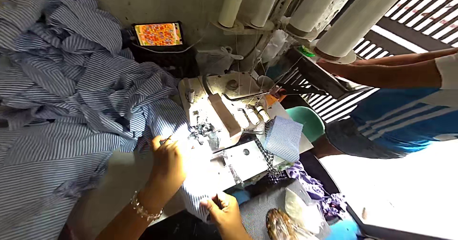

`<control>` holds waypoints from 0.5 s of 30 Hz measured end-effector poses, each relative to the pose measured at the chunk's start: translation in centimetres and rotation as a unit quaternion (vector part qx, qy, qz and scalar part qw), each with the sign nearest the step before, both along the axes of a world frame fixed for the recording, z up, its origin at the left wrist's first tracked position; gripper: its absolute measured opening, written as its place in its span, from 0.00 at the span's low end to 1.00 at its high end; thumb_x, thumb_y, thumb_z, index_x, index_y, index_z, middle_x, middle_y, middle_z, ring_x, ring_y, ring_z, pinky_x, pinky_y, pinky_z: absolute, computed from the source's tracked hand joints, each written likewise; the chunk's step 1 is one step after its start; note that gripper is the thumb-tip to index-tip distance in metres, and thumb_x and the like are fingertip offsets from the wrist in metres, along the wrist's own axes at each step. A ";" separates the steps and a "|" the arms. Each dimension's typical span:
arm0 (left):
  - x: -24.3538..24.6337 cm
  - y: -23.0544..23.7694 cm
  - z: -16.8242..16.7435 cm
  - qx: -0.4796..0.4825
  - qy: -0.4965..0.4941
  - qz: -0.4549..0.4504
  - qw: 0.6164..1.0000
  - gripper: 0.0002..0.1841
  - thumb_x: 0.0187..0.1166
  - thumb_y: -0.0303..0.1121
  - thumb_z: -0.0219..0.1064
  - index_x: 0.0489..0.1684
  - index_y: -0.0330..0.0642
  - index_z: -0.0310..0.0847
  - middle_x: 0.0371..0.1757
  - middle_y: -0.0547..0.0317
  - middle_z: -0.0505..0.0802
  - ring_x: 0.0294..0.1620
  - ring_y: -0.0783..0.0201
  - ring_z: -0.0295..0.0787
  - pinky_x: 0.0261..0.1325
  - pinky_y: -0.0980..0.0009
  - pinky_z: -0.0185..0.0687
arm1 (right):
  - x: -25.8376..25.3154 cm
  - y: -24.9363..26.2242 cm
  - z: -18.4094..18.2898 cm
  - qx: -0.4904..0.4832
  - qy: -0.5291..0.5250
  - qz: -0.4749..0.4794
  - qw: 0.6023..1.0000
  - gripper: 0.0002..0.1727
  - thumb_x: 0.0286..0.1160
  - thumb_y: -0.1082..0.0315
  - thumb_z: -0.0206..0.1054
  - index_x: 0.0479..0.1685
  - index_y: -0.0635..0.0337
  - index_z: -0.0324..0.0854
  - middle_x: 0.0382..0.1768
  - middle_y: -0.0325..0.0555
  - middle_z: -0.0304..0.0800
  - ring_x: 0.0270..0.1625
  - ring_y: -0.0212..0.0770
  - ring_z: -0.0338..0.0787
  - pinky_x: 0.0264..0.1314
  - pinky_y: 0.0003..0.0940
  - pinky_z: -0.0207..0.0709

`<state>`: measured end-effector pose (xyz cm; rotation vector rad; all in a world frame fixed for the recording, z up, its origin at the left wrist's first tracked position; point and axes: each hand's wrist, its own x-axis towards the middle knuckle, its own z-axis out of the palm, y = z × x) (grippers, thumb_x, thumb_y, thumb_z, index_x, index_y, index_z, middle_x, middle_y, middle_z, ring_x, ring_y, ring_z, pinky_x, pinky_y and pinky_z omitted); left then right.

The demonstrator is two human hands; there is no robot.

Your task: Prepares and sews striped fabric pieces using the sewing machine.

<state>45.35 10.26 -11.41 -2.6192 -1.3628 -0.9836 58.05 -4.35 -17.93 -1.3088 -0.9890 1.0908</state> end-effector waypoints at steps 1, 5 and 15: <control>0.1 0.0 -0.3 0.009 -0.005 0.005 1.000 0.10 0.68 0.37 0.67 0.20 0.44 0.89 0.24 0.54 0.91 0.31 0.52 0.90 0.57 0.44 0.67 | 0.1 -0.1 0.0 0.005 -0.002 0.001 1.000 0.09 0.73 0.68 0.72 0.26 0.60 0.84 0.19 0.25 0.79 0.19 0.12 0.74 0.24 0.11 0.70; -0.1 -0.3 -0.6 0.035 0.005 0.015 0.999 0.11 0.69 0.37 0.64 0.22 0.46 0.91 0.29 0.55 0.94 0.39 0.51 0.92 0.58 0.43 0.66 | 0.3 -0.3 -0.1 0.035 -0.003 0.015 0.999 0.11 0.76 0.69 0.69 0.26 0.64 0.85 0.19 0.28 0.81 0.20 0.12 0.75 0.26 0.11 0.72; -0.1 -0.5 -1.0 0.085 -0.004 0.017 0.996 0.12 0.72 0.39 0.64 0.22 0.47 0.90 0.31 0.56 0.94 0.39 0.53 0.90 0.56 0.48 0.65 | 0.3 -0.4 0.5 0.058 0.014 0.035 0.998 0.13 0.77 0.69 0.69 0.25 0.69 0.84 0.18 0.32 0.80 0.20 0.12 0.74 0.27 0.11 0.70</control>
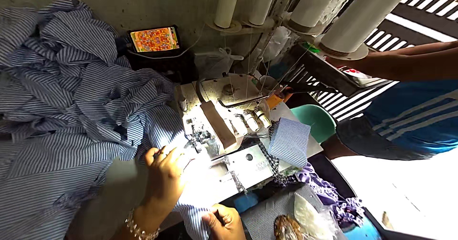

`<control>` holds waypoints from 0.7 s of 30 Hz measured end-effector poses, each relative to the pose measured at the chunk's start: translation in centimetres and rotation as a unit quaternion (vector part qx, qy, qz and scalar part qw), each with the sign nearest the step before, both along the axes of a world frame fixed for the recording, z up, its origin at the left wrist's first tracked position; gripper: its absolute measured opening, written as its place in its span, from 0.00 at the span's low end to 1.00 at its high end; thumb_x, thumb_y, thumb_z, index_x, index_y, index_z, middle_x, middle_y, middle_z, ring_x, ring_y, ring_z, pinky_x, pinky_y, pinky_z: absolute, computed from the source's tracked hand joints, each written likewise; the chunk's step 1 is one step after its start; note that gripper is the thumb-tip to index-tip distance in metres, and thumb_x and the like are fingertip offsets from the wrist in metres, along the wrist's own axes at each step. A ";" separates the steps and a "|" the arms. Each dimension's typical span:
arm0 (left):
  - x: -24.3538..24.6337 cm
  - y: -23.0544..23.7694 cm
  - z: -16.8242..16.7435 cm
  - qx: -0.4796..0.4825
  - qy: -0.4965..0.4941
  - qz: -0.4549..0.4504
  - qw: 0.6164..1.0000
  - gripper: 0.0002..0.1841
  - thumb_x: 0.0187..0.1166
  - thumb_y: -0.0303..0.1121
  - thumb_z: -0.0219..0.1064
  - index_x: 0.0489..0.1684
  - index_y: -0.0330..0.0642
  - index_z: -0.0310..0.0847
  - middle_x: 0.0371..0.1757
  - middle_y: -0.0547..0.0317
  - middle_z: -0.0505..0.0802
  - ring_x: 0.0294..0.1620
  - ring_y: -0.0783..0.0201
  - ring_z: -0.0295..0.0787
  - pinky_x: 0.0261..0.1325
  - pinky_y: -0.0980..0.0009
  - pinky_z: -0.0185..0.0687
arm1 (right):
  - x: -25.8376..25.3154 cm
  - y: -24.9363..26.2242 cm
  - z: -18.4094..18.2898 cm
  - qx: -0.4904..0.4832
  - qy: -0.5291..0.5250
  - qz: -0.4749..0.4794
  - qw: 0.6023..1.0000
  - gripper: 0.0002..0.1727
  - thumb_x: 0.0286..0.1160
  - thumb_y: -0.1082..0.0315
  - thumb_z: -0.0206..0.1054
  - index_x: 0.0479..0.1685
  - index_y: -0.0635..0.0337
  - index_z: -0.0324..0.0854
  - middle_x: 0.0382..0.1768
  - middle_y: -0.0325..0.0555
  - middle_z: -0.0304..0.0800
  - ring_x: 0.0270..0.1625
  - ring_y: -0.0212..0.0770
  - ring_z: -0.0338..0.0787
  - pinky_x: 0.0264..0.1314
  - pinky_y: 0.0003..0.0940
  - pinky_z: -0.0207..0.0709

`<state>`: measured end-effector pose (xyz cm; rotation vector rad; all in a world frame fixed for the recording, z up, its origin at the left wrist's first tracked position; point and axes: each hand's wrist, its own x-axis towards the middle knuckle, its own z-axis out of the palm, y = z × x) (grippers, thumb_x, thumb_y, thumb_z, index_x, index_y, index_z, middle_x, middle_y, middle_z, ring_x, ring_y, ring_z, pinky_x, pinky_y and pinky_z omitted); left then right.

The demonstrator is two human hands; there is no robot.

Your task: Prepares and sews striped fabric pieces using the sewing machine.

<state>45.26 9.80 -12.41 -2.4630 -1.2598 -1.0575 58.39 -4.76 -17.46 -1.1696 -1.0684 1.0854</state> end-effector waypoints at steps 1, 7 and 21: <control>-0.1 -0.4 0.0 -0.006 0.007 -0.001 1.000 0.14 0.73 0.42 0.64 0.23 0.49 0.91 0.33 0.57 0.94 0.42 0.52 0.89 0.58 0.47 0.64 | 0.0 -0.1 0.2 -0.005 0.003 0.003 1.000 0.13 0.77 0.70 0.69 0.25 0.69 0.84 0.18 0.32 0.81 0.21 0.13 0.75 0.27 0.11 0.70; -0.3 -0.5 0.2 -0.038 0.013 0.049 0.998 0.14 0.70 0.42 0.61 0.28 0.49 0.94 0.46 0.52 0.96 0.52 0.46 0.88 0.59 0.40 0.61 | 0.4 0.5 0.4 -0.014 0.027 0.004 1.000 0.10 0.76 0.72 0.69 0.26 0.68 0.84 0.19 0.31 0.82 0.21 0.12 0.75 0.27 0.11 0.71; -0.7 -0.3 0.5 -0.030 0.040 0.068 0.996 0.15 0.73 0.42 0.59 0.26 0.52 0.94 0.48 0.60 0.97 0.56 0.50 0.88 0.62 0.43 0.59 | 0.9 2.1 -0.7 -0.002 0.060 -0.012 0.998 0.08 0.74 0.70 0.72 0.29 0.64 0.87 0.21 0.28 0.84 0.21 0.12 0.75 0.25 0.10 0.70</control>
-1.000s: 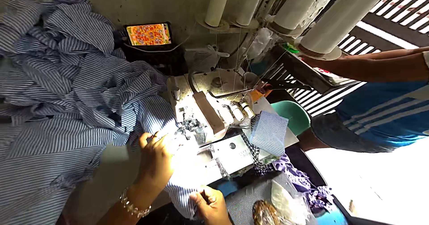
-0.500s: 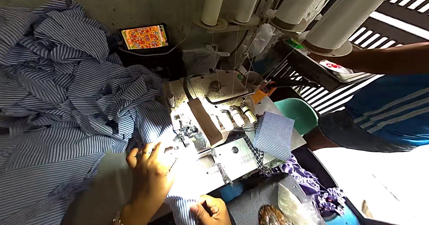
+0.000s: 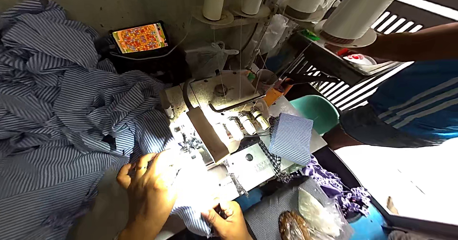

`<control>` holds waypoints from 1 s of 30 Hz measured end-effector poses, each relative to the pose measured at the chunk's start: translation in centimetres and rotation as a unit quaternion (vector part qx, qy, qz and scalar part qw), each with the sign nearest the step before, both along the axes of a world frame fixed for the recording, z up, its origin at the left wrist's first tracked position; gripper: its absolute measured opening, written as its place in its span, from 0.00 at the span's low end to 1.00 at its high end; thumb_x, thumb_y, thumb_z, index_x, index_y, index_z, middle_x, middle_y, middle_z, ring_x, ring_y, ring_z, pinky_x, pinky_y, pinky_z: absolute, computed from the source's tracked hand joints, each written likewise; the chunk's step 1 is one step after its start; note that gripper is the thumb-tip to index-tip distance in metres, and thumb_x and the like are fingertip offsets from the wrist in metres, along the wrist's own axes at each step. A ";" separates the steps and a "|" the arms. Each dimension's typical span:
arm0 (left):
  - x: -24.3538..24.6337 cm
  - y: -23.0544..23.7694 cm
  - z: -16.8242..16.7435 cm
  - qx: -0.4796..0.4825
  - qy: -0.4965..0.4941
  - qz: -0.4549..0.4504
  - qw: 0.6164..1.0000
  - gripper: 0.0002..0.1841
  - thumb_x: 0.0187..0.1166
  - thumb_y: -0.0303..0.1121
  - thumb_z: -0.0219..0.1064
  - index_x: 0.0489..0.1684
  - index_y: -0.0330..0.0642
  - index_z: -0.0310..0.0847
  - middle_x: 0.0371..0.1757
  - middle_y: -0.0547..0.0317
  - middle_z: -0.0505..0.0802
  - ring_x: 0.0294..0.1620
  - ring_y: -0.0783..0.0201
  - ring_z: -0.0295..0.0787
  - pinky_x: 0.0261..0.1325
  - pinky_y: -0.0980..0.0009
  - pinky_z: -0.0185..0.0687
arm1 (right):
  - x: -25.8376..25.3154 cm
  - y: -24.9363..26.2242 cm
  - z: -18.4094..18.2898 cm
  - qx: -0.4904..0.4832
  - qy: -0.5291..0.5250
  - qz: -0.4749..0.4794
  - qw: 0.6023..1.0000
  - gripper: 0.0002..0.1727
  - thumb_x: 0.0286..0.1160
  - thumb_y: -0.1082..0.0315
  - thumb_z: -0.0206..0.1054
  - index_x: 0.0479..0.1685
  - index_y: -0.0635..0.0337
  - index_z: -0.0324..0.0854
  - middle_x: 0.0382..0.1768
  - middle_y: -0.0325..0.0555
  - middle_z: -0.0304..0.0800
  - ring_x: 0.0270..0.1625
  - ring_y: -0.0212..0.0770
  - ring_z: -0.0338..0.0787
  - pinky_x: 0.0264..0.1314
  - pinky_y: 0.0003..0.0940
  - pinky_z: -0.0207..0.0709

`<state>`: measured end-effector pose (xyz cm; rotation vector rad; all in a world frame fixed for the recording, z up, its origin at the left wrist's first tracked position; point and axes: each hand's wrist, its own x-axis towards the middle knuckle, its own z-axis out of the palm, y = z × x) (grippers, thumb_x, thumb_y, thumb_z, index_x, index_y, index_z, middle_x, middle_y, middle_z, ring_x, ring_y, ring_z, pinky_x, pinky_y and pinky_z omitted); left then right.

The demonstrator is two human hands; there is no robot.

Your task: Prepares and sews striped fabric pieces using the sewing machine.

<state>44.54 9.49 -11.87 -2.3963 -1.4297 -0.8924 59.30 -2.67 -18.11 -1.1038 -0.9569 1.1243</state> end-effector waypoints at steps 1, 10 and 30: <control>-0.1 -0.1 0.1 -0.006 0.005 -0.001 1.000 0.16 0.73 0.42 0.59 0.26 0.52 0.94 0.49 0.59 0.97 0.57 0.48 0.88 0.62 0.42 0.58 | 0.0 0.1 -0.1 0.003 0.004 -0.003 1.000 0.07 0.73 0.70 0.73 0.29 0.63 0.87 0.20 0.28 0.84 0.21 0.12 0.75 0.25 0.10 0.70; -0.6 2.9 1.2 -0.056 0.027 0.002 0.998 0.18 0.76 0.35 0.56 0.42 0.55 0.97 0.58 0.47 0.94 0.66 0.31 0.83 0.64 0.25 0.54 | 0.1 4.2 0.9 0.010 0.002 -0.054 0.998 0.06 0.66 0.71 0.76 0.27 0.58 0.85 0.16 0.24 0.76 0.16 0.13 0.69 0.20 0.11 0.64; 0.5 -7.9 -4.0 -0.558 -0.586 -0.053 0.585 0.08 0.70 0.22 0.69 0.26 0.47 0.90 0.18 0.69 0.89 0.13 0.81 0.78 0.18 0.85 0.75 | 2.5 -3.0 -0.9 -0.052 -0.041 -0.043 0.997 0.09 0.71 0.70 0.74 0.47 0.61 0.90 0.41 0.32 0.92 0.23 0.14 0.78 0.25 0.11 0.74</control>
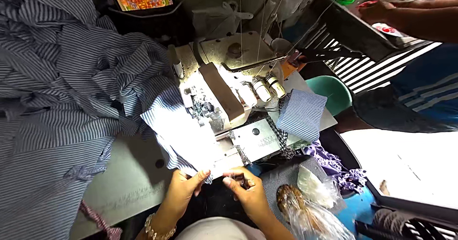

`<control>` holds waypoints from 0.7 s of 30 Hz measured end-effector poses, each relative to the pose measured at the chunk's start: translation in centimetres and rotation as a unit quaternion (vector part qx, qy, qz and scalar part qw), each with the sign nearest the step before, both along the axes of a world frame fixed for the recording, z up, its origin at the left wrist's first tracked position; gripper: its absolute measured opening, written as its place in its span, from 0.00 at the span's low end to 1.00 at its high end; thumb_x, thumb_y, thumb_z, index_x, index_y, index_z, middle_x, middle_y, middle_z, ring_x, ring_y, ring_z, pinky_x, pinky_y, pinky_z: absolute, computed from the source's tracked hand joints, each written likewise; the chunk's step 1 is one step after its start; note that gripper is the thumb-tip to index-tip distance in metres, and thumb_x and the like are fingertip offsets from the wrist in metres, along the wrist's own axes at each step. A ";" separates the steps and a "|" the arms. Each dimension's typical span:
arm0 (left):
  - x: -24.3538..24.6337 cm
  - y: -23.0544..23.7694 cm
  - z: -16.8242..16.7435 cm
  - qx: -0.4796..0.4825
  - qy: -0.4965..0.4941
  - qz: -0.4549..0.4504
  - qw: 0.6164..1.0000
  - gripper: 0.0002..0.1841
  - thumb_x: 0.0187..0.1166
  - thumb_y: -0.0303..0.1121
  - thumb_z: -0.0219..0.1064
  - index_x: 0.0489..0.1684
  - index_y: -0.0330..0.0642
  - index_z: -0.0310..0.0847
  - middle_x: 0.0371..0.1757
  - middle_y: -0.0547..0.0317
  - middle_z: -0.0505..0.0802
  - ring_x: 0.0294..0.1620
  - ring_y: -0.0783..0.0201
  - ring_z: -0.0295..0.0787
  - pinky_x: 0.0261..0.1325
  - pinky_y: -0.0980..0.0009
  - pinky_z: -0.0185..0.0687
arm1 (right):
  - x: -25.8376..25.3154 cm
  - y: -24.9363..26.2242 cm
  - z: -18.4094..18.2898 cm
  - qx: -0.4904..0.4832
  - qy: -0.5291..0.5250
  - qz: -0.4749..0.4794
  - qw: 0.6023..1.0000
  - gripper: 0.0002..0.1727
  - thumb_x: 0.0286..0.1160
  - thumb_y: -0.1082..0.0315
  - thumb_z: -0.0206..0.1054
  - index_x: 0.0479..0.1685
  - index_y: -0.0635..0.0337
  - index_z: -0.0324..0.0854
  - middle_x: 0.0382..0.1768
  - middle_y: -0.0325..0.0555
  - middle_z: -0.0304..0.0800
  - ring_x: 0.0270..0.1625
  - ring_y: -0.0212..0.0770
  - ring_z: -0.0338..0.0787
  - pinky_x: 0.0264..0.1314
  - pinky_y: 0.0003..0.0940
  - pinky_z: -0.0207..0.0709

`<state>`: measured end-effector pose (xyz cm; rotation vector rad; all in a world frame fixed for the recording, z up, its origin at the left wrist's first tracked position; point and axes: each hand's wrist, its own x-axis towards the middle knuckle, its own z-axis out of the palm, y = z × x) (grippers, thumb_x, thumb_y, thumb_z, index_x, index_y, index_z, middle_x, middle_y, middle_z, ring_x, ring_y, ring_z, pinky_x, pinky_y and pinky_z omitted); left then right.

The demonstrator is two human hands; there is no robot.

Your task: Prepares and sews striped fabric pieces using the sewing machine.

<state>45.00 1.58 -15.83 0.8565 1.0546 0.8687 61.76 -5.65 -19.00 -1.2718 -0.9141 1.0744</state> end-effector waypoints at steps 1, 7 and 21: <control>-0.1 0.0 0.1 -0.002 0.003 -0.002 1.000 0.08 0.71 0.22 0.69 0.25 0.47 0.89 0.17 0.69 0.89 0.13 0.81 0.77 0.18 0.85 0.74 | 0.2 0.0 -0.1 0.004 -0.013 -0.013 1.000 0.12 0.73 0.70 0.73 0.53 0.63 0.87 0.47 0.35 0.92 0.22 0.15 0.76 0.23 0.11 0.74; 0.2 0.1 0.6 -0.008 0.020 0.011 1.000 0.09 0.69 0.20 0.68 0.25 0.46 0.89 0.16 0.69 0.88 0.12 0.81 0.75 0.18 0.85 0.72 | -0.9 0.8 0.6 -0.009 0.008 0.050 0.999 0.11 0.81 0.63 0.68 0.46 0.62 0.90 0.45 0.35 0.90 0.23 0.15 0.78 0.23 0.12 0.75; -0.4 0.3 0.0 0.484 0.506 0.104 0.707 0.28 0.78 0.52 0.61 0.18 0.34 0.87 0.28 0.40 0.94 0.40 0.48 0.93 0.48 0.56 0.81 | -2.0 1.1 1.0 0.112 -0.118 0.033 0.986 0.11 0.78 0.67 0.69 0.32 0.66 0.88 0.32 0.41 0.91 0.35 0.20 0.87 0.41 0.12 0.79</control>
